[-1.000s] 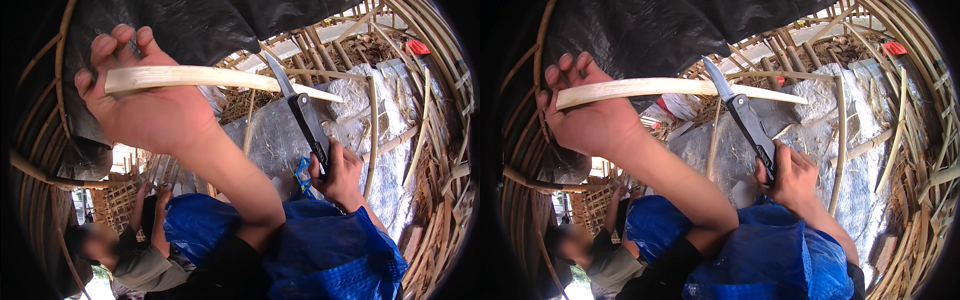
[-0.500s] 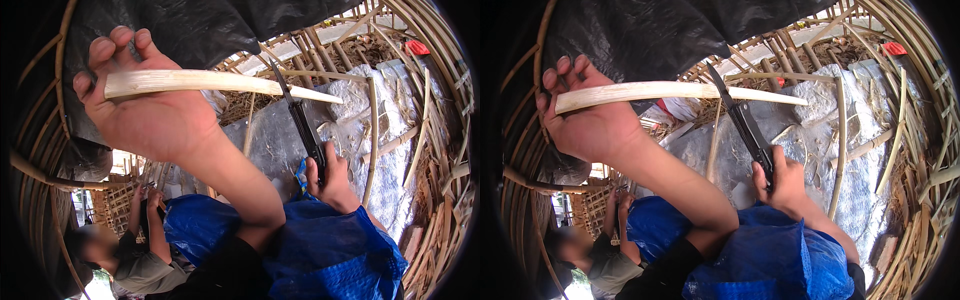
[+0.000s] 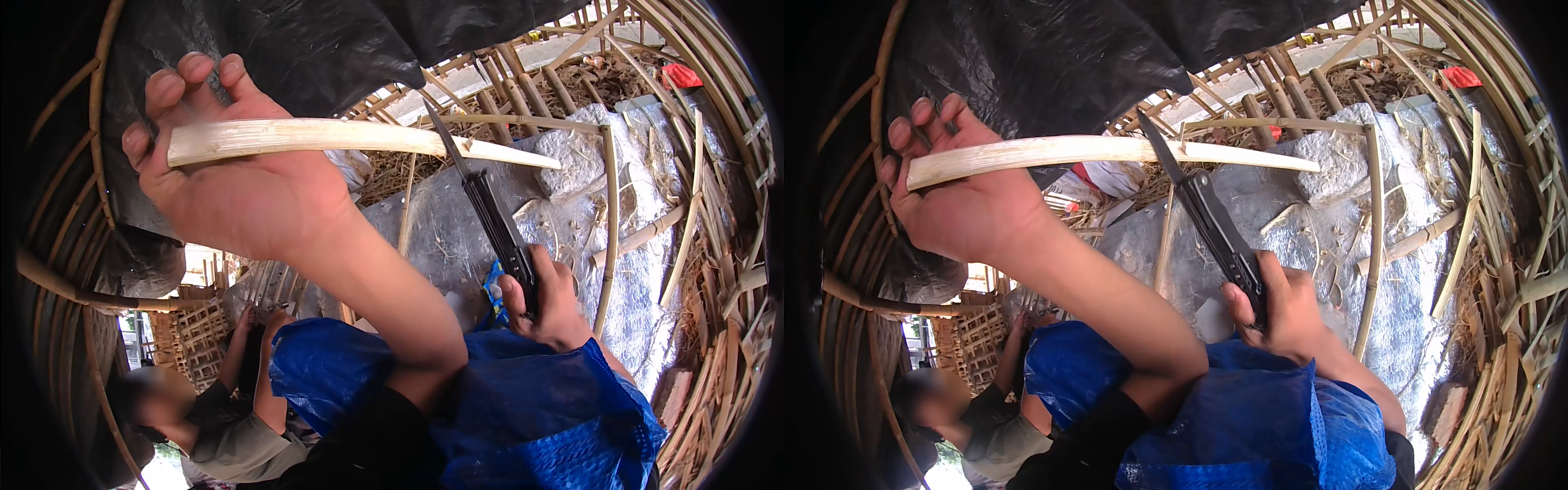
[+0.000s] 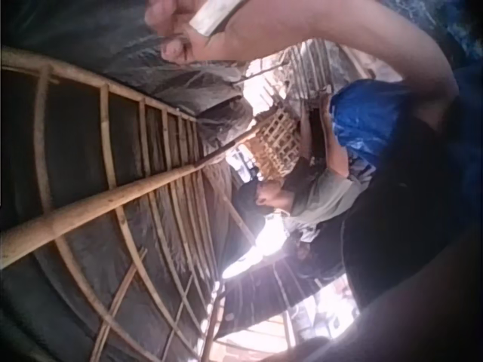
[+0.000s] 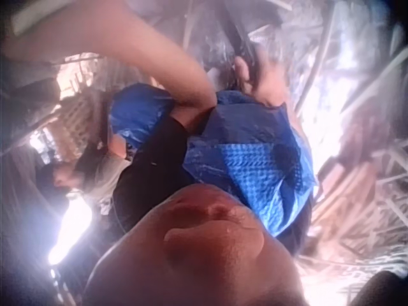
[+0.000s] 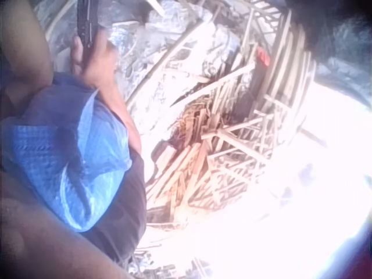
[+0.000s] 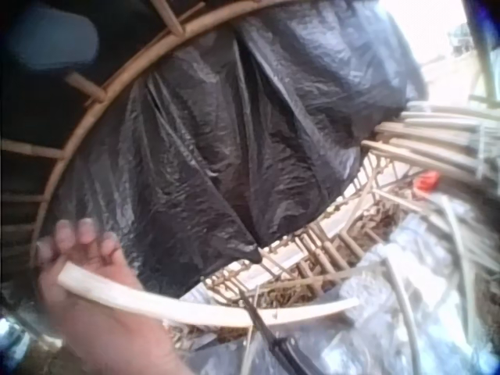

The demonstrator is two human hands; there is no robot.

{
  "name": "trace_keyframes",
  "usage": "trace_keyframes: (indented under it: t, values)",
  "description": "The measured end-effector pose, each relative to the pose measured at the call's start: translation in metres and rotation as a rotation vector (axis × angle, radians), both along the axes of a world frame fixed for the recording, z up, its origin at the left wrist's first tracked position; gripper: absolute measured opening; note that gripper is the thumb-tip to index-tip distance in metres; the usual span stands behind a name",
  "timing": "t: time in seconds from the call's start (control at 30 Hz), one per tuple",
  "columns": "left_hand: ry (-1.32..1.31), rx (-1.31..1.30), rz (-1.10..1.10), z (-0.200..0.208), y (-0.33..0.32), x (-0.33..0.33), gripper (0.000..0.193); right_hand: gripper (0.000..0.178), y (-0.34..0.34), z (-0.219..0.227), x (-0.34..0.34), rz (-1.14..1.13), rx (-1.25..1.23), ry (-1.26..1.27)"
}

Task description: The person uses a multi-tool blade to shave and thin bamboo strips, repeatedly pulling the blade along the length of the material and then bending the strips into a frame over a blue bag.

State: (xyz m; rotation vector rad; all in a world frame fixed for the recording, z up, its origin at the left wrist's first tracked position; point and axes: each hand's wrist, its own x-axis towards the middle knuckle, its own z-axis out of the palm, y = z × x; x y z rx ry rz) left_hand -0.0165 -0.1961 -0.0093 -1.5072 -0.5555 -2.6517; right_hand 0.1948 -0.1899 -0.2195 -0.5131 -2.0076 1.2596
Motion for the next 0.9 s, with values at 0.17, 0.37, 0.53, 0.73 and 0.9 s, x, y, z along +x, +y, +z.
trace_keyframes:
  t: [0.17,0.37,0.53,0.73,0.9]
  values:
    - [0.055,-0.01,-0.062,0.003,0.001,0.007,0.008,0.028,-0.002,-0.006,-0.004,-0.068,0.056,0.075]
    - [0.058,-0.022,-0.094,0.005,0.002,0.014,0.009,0.023,-0.008,-0.001,-0.003,-0.131,-0.126,0.091]
    - [0.089,-0.024,-0.162,0.009,0.005,0.017,0.012,0.024,-0.002,-0.009,0.001,-0.132,0.017,0.084]
    - [0.064,0.008,0.041,0.025,0.071,0.028,0.021,0.027,0.011,-0.003,0.012,-0.221,-0.478,0.149]
    - [0.315,-0.306,-0.049,0.055,0.146,0.05,0.023,0.046,0.035,0.103,0.029,-0.25,-0.799,0.206]
